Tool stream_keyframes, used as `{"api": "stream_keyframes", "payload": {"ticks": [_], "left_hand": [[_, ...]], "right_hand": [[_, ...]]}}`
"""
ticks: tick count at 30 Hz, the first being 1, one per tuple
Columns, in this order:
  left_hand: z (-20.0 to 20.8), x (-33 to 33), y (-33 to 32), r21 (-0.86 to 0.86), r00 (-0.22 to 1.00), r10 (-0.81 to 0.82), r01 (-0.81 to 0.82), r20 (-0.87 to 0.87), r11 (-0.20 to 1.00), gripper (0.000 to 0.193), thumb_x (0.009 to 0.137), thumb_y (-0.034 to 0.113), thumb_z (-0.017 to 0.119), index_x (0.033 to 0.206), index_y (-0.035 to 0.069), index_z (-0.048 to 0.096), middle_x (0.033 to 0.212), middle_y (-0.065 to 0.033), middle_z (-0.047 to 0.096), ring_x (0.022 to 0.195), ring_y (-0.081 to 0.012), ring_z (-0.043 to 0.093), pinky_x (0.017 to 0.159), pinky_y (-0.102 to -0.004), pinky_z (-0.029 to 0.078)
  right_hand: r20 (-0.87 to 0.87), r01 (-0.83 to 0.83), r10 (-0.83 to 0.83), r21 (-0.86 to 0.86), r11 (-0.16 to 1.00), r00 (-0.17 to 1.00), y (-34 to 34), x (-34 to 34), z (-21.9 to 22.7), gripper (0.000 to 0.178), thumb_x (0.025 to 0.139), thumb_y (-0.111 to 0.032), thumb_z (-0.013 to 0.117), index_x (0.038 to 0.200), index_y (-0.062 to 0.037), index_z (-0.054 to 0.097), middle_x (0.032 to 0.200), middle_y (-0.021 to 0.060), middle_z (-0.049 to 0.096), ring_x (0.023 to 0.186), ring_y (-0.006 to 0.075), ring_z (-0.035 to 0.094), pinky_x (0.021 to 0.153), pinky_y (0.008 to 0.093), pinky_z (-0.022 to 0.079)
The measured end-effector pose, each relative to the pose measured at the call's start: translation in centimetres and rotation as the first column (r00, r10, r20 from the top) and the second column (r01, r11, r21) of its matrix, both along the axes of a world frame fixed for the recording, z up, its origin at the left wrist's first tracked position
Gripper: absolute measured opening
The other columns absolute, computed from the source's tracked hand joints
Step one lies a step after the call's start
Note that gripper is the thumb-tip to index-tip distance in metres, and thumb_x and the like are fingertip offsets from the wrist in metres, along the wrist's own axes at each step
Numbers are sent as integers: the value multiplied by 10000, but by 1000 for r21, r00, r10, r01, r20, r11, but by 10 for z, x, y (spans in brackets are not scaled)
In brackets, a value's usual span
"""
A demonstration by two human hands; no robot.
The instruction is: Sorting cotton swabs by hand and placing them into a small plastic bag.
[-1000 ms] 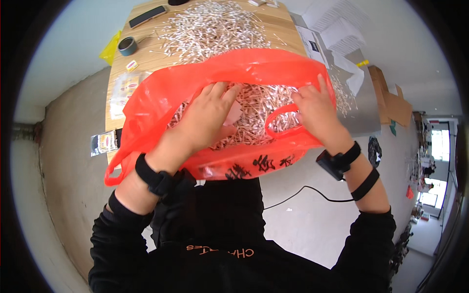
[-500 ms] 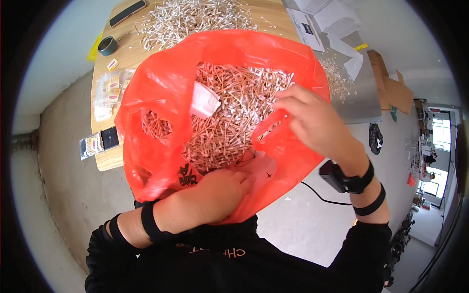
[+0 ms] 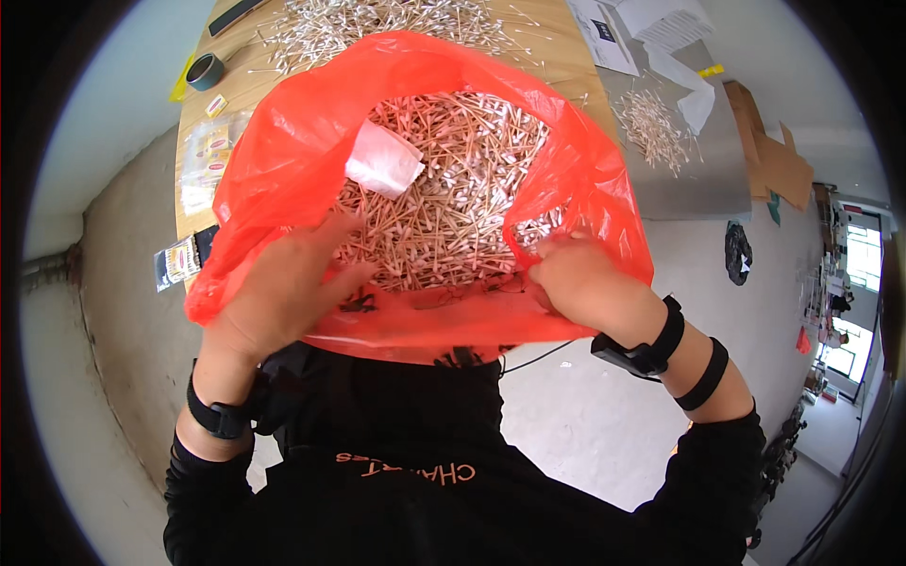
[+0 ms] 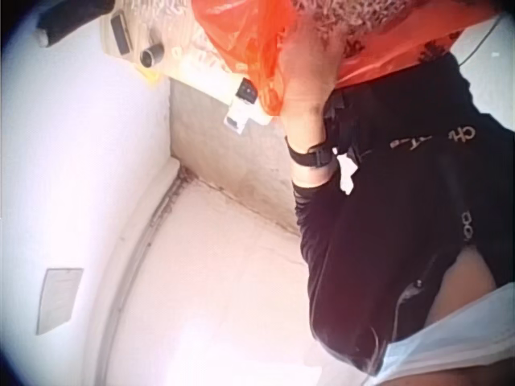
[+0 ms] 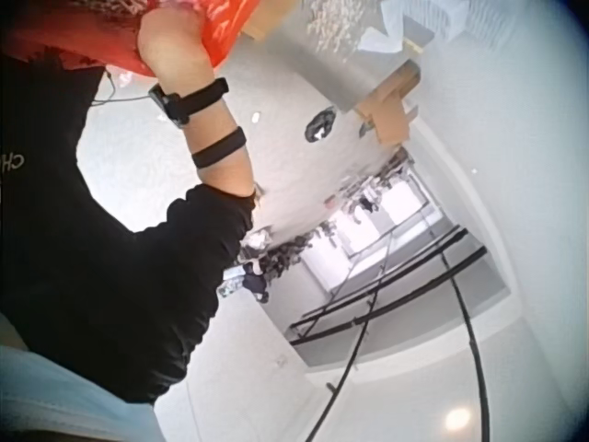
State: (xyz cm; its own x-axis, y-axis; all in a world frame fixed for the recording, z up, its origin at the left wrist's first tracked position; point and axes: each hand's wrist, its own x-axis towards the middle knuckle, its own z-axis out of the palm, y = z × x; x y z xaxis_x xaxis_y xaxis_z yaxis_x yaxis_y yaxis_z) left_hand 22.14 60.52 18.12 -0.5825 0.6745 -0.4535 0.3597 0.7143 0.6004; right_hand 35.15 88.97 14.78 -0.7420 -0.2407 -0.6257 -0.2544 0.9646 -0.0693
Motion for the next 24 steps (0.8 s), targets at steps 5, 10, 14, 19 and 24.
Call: {"api": "stream_keyframes", "payload": {"ticks": [5,10,14,19,24], "left_hand": [[-28,11,-21,-21,961,-219,219,-169,976,367,857,218,650,1172,41,591,965,-158,645,935,-319,621,797,-399,486],[-2,4,30,-40,980,-140,136,-144,990,550,746,154,732,1252,80,530,1277,-139,526,1139,-307,546,910,-415,459],[-40,-22,47,81,839,-179,255,-514,964,783,695,152,780,1384,109,410,1415,-155,392,1281,-344,423,1035,-425,389],[-64,-45,59,-116,751,-239,214,-615,970,1123,573,254,862,1500,140,239,1458,-217,339,1336,-411,337,1106,-448,324],[-61,-60,76,-143,795,-232,182,-561,973,1066,577,238,843,1478,148,283,1384,-213,410,1269,-413,416,1039,-475,394]], "right_hand": [[-206,245,-290,-221,944,935,18,-16,-2,195,803,-199,670,885,-26,628,992,159,621,872,359,614,777,446,499],[-296,382,-379,-50,923,877,38,-24,18,296,774,-177,710,984,-1,599,975,179,641,861,354,636,764,427,497],[-417,610,-690,-328,721,592,45,-33,47,255,797,-177,705,885,32,588,777,158,639,755,280,653,657,385,503],[-273,545,-854,-674,498,443,81,-40,55,345,873,-297,669,963,30,603,730,63,595,707,137,591,625,287,470],[319,534,-827,-845,-27,464,71,-51,71,267,961,-257,547,1012,-10,634,858,23,623,753,122,599,743,270,502]]}}
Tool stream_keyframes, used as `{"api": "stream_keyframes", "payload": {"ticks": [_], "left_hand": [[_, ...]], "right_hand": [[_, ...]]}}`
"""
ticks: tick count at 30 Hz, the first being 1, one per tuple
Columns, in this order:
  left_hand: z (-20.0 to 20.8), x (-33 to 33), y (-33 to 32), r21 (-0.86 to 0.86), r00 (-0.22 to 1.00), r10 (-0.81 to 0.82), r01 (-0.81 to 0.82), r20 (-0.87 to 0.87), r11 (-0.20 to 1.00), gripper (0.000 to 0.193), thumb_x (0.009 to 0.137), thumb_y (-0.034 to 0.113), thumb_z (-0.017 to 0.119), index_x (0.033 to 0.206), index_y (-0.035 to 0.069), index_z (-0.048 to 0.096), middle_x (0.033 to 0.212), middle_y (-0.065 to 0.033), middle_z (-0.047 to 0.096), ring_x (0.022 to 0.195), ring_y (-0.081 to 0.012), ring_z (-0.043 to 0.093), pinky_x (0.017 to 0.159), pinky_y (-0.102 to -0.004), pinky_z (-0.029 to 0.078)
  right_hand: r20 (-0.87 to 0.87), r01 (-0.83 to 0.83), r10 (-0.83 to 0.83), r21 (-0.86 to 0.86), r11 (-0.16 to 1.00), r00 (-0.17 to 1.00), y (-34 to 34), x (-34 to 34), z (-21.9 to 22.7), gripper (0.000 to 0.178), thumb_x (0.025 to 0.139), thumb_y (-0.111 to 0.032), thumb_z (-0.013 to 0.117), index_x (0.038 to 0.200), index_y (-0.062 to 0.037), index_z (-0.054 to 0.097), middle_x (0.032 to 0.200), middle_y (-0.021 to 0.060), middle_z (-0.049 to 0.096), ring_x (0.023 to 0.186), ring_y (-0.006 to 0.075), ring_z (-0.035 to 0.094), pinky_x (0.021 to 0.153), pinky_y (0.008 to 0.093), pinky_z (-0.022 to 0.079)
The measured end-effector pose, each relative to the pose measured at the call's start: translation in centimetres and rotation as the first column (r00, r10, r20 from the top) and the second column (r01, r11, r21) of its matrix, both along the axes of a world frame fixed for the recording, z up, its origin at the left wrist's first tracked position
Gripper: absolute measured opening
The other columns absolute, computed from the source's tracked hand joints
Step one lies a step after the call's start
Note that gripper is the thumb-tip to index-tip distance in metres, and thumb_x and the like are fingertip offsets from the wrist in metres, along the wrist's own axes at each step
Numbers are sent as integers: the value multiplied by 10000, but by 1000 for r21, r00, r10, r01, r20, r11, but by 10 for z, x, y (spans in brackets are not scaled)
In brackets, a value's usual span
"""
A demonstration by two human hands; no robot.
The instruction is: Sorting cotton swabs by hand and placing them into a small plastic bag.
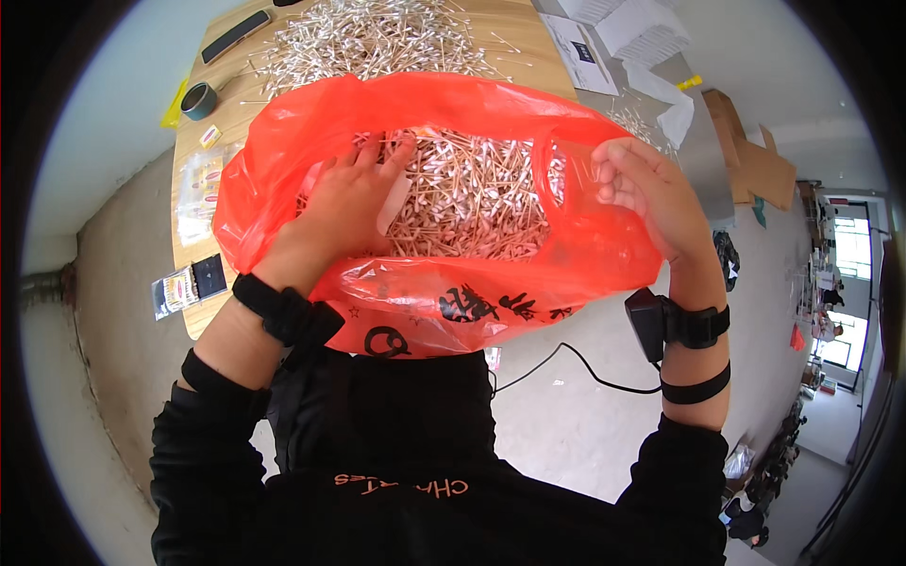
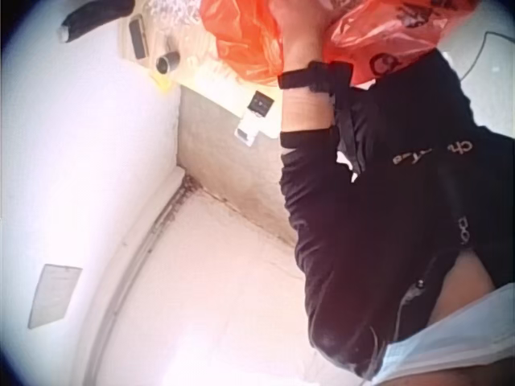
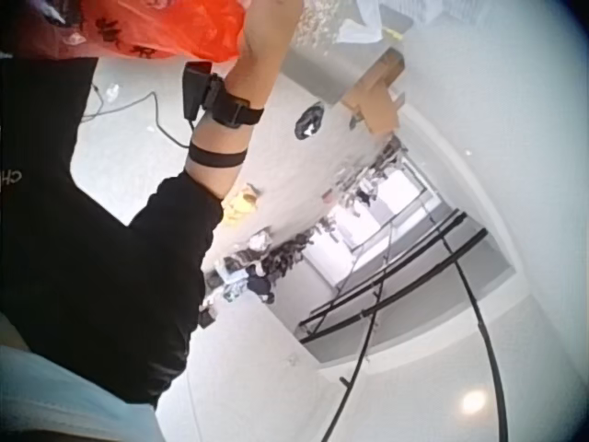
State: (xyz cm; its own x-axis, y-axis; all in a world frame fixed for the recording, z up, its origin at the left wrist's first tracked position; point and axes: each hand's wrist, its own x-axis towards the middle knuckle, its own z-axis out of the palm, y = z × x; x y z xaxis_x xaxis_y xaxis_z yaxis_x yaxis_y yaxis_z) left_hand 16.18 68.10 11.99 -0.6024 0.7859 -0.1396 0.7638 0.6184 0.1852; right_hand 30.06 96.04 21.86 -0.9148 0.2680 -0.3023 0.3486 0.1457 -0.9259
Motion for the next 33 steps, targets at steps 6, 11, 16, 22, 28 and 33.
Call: {"api": "stream_keyframes", "payload": {"ticks": [6,11,16,22,28,33], "left_hand": [[2,19,-4,23,994,-1,-2,113,1000,753,657,151,766,1341,135,451,1261,-146,487,1057,-341,589,846,-421,516],[15,52,-45,76,949,-158,143,271,987,391,834,104,565,1223,135,581,1298,-126,489,1134,-318,547,935,-397,455],[17,49,-78,158,849,-362,325,385,932,369,860,109,557,1227,126,591,1339,-122,490,1164,-297,527,986,-385,414],[45,9,-63,150,841,43,-146,540,978,409,906,178,609,1298,92,527,1357,-129,485,1171,-255,547,940,-354,459],[50,-13,-57,590,850,144,-464,507,661,768,881,312,664,1493,113,245,1421,-198,418,1107,-300,590,902,-406,493],[83,-13,-63,550,887,194,-419,420,723,856,864,277,696,1533,166,173,1538,-197,255,1309,-315,452,1025,-406,417]], "right_hand": [[-146,-497,502,70,865,852,-75,-22,-20,378,926,-208,589,1228,8,520,1095,141,567,1030,243,598,899,361,483],[45,-315,489,815,486,871,-93,-39,-84,832,650,-164,830,1348,-9,406,1286,207,402,1237,385,425,994,467,412],[176,-310,456,920,238,873,-99,-61,-105,935,542,-191,889,1365,-166,446,1299,147,413,1234,384,407,956,525,424],[322,-414,468,904,106,823,-101,-65,-97,794,597,-212,853,1317,-193,520,1271,111,443,1196,342,436,930,514,442],[242,-397,526,895,203,815,-111,-52,-99,864,595,-171,851,1371,-208,472,1249,160,421,1230,385,404,987,499,405],[234,-332,497,936,118,836,-113,-67,-112,845,592,-248,869,1350,-223,494,1289,122,434,1218,377,434,987,523,394]]}}
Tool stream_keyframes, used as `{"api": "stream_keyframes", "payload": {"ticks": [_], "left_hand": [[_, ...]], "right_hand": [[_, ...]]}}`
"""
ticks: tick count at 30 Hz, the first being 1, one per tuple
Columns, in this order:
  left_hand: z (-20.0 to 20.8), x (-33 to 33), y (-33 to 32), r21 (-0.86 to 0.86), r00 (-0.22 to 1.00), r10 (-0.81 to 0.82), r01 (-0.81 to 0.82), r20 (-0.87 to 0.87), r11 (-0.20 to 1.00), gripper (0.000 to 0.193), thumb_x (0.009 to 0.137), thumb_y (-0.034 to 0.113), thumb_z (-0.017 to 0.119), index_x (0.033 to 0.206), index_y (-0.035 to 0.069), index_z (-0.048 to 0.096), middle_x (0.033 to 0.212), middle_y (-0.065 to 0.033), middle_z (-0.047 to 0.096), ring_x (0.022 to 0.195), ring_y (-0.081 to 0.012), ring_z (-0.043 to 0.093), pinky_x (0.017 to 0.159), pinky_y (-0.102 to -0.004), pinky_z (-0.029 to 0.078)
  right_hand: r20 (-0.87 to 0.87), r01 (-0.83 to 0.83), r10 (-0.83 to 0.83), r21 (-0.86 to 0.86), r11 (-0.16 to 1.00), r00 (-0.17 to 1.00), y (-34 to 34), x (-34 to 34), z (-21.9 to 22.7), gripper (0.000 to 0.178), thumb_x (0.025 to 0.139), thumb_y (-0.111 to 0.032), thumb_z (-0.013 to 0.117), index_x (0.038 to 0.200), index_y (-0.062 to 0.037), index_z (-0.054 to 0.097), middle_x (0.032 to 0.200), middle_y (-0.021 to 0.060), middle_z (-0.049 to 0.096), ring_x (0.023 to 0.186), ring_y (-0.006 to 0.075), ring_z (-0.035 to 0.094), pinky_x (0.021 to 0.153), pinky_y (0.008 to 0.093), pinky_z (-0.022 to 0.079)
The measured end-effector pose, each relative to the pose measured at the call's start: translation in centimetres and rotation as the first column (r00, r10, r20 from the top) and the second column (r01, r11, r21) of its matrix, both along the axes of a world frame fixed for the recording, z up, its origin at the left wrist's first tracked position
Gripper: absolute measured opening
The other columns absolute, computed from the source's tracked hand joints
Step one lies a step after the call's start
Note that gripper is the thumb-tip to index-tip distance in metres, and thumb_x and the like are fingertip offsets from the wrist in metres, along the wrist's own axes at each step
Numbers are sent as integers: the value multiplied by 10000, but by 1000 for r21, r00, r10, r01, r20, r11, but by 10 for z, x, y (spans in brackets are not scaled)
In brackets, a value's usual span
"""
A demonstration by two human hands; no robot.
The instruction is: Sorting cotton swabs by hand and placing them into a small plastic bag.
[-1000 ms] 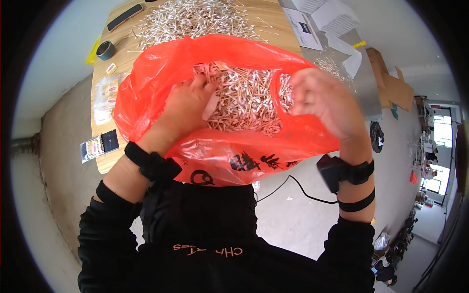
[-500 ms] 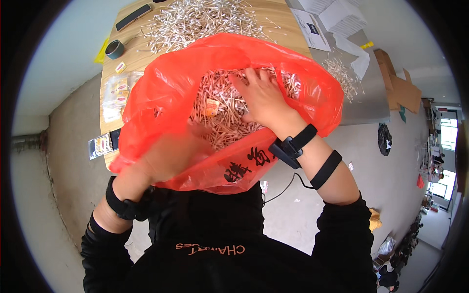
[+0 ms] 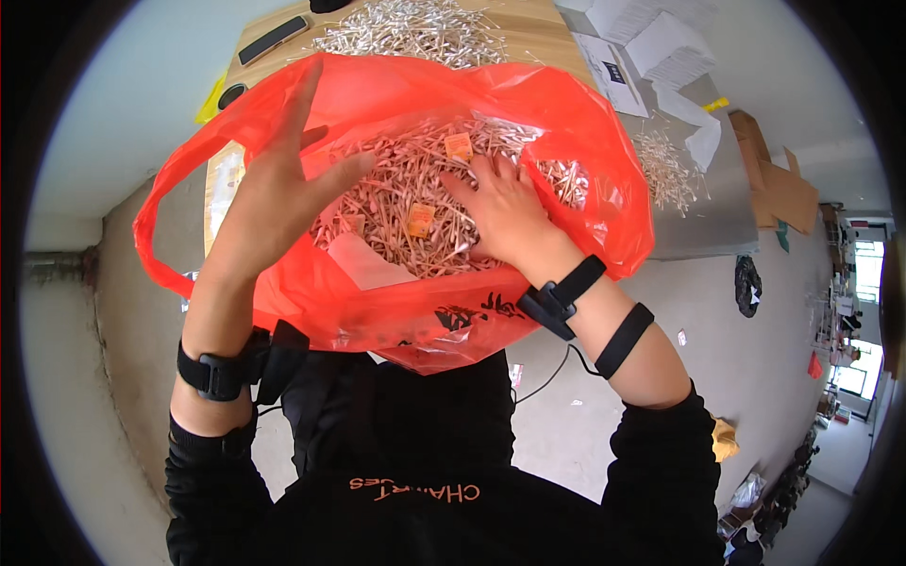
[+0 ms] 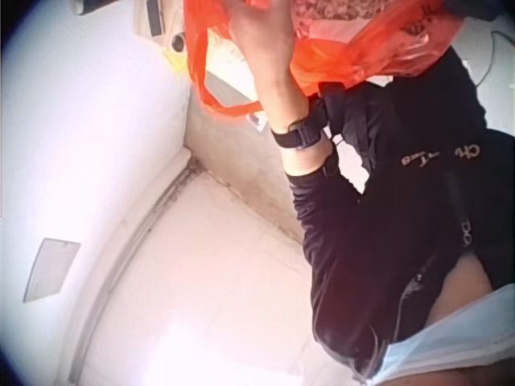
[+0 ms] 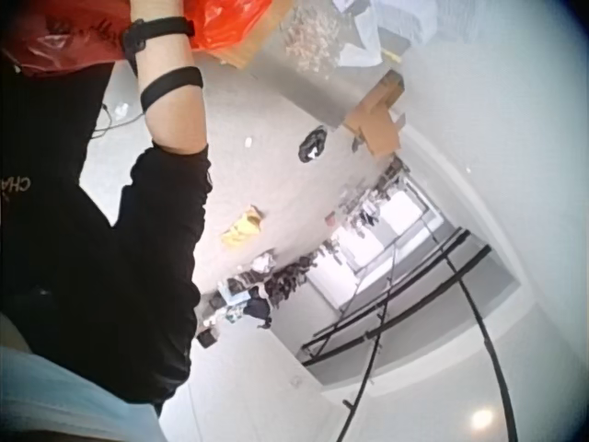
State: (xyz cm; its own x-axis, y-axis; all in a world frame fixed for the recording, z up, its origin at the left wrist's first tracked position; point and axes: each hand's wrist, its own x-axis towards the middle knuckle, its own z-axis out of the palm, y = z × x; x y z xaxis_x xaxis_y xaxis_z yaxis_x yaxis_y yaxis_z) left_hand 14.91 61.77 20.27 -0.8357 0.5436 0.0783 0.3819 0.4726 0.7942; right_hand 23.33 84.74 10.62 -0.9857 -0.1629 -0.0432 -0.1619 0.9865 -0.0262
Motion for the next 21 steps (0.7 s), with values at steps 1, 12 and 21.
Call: {"api": "stream_keyframes", "payload": {"ticks": [1,12,21], "left_hand": [[-4,3,-5,-6,1000,2,-2,7,1000,856,864,277,696,1533,166,173,1538,-197,255,1309,-315,452,1025,-406,417],[0,24,-49,-79,985,81,-94,-150,992,769,872,150,680,1493,32,243,1529,-138,299,1303,-266,468,1062,-424,369],[18,33,-31,144,994,85,-73,-75,987,744,900,123,640,1510,62,219,1536,-153,280,1267,-265,503,1020,-408,410]], "right_hand": [[66,-4,2,24,1000,998,0,-3,6,848,582,-257,872,1343,-219,499,1288,122,438,1209,373,442,986,522,394],[126,-96,127,-224,970,984,34,-27,4,665,615,-234,833,1221,-131,577,1330,152,447,1194,400,480,932,507,477],[86,0,8,-92,996,996,12,-24,2,678,640,-178,787,1271,-111,548,1291,185,468,1156,399,514,942,486,472]]}}
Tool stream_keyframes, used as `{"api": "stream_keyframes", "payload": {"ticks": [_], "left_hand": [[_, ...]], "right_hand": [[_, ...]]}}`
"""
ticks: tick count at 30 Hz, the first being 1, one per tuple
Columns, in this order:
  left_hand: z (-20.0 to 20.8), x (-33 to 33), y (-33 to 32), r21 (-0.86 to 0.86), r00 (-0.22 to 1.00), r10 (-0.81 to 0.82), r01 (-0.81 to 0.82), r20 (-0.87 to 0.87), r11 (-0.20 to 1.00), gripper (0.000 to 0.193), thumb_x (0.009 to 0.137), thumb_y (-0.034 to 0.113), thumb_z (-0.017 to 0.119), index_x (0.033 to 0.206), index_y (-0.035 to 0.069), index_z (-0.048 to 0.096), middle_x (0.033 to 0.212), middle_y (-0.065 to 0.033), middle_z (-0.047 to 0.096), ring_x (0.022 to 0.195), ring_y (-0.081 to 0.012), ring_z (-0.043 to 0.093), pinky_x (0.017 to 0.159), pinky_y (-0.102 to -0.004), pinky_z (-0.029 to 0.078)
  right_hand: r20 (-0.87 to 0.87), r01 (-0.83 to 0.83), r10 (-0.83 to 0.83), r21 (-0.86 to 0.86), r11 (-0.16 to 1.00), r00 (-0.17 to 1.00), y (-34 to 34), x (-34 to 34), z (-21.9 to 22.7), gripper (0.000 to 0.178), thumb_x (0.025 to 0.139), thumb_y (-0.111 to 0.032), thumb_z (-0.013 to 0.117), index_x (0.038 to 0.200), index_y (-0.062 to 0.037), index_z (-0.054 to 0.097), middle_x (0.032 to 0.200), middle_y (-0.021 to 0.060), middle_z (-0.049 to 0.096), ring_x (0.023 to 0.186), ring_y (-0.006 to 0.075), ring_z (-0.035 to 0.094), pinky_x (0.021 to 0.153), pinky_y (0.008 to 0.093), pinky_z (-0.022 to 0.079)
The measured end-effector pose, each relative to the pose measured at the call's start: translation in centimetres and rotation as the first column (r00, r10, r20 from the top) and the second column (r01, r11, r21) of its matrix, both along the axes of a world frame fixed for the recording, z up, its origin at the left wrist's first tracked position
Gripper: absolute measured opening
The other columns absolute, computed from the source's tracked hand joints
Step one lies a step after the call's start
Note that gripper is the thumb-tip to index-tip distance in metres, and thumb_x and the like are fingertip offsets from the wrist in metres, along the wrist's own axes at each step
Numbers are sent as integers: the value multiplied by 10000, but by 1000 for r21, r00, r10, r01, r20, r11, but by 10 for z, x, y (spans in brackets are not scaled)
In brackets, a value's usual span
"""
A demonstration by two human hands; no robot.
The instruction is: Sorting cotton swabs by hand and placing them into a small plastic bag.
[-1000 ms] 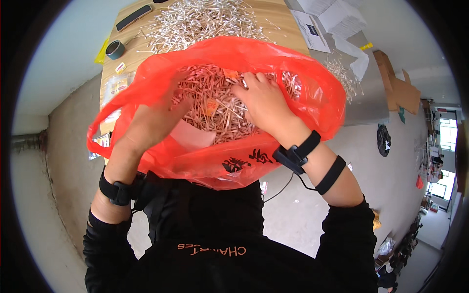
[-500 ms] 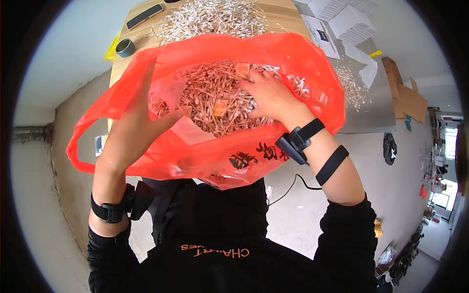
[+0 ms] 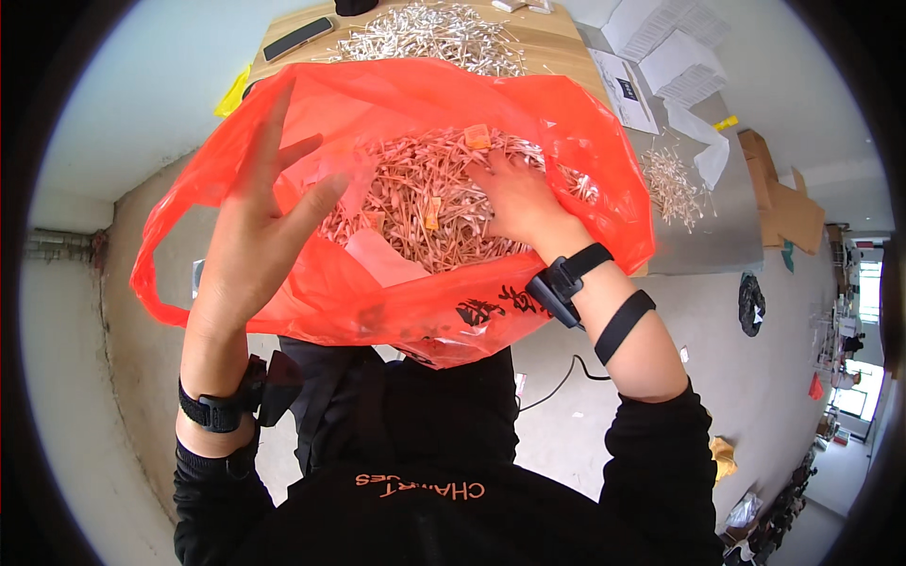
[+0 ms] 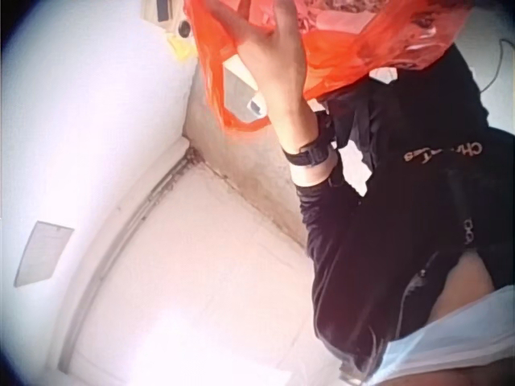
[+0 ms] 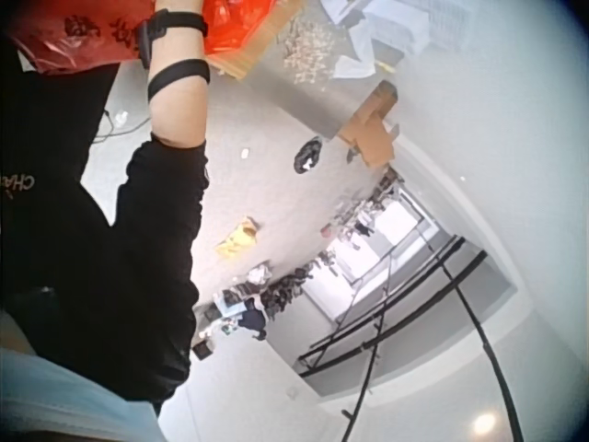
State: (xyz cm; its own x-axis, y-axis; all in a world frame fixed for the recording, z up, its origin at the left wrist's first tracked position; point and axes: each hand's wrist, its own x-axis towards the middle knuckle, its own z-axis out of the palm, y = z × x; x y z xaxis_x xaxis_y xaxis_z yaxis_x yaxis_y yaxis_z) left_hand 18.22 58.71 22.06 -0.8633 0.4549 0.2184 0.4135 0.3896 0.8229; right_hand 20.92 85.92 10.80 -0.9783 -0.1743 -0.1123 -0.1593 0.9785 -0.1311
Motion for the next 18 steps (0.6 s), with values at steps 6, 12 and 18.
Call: {"api": "stream_keyframes", "payload": {"ticks": [6,12,18], "left_hand": [[-1,-6,-3,31,998,33,-32,-53,999,775,885,243,676,1514,129,237,1464,-196,394,1245,-263,532,807,-326,531],[2,-14,-3,88,999,38,-38,-3,995,792,875,255,692,1506,88,244,1486,-191,367,1236,-278,538,904,-364,498],[0,-17,-1,115,999,29,-32,22,993,812,861,264,712,1503,80,250,1506,-196,326,1228,-289,543,983,-404,453]], "right_hand": [[-28,-35,31,-162,986,999,3,0,14,525,650,-125,750,1159,-136,624,1103,155,563,1041,357,589,839,488,508],[-221,-174,138,-151,973,965,-26,24,36,249,710,-67,641,952,-118,667,974,132,593,929,324,634,768,468,520],[-442,-353,232,-214,911,866,-64,56,50,118,809,-117,575,915,-77,610,1025,120,569,951,279,614,754,409,540]]}}
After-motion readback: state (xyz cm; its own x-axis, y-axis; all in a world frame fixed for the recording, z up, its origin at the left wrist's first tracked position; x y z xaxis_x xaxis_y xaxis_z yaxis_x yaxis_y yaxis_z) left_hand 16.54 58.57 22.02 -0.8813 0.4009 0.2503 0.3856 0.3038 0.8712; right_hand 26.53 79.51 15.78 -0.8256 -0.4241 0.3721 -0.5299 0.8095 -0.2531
